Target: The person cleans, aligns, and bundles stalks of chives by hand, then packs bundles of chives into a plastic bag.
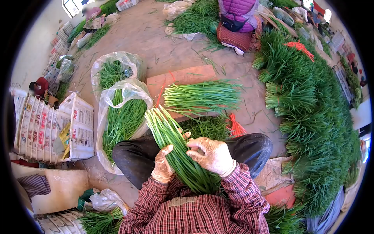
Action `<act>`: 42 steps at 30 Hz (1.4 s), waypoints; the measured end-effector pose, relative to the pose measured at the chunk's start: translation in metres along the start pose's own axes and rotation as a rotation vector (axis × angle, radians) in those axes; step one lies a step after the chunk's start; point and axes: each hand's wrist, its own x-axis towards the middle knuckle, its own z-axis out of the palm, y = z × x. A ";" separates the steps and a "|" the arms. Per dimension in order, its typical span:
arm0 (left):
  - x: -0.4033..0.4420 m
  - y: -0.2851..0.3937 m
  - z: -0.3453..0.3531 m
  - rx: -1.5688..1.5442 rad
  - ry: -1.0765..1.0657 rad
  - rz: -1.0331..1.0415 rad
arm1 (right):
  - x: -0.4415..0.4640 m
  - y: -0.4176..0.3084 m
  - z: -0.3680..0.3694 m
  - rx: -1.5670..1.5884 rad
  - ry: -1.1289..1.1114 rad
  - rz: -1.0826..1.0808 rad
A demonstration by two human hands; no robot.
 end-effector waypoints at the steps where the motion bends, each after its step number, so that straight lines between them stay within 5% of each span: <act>1: 0.000 -0.001 0.000 0.001 -0.001 -0.004 | 0.002 0.001 0.001 0.000 0.003 0.003; 3: 0.000 -0.002 -0.001 -0.019 -0.018 0.007 | 0.006 0.007 0.004 -0.268 0.059 -0.327; 7: -0.003 0.001 -0.004 -0.104 -0.075 0.003 | 0.001 0.010 0.001 -0.190 0.006 -0.133; 20: -0.007 0.000 -0.008 -0.165 -0.096 -0.066 | 0.004 0.012 0.001 -0.453 0.029 -0.382; 42: 0.002 -0.002 -0.008 -0.128 -0.109 -0.030 | -0.015 0.013 -0.014 -0.030 -0.016 -0.095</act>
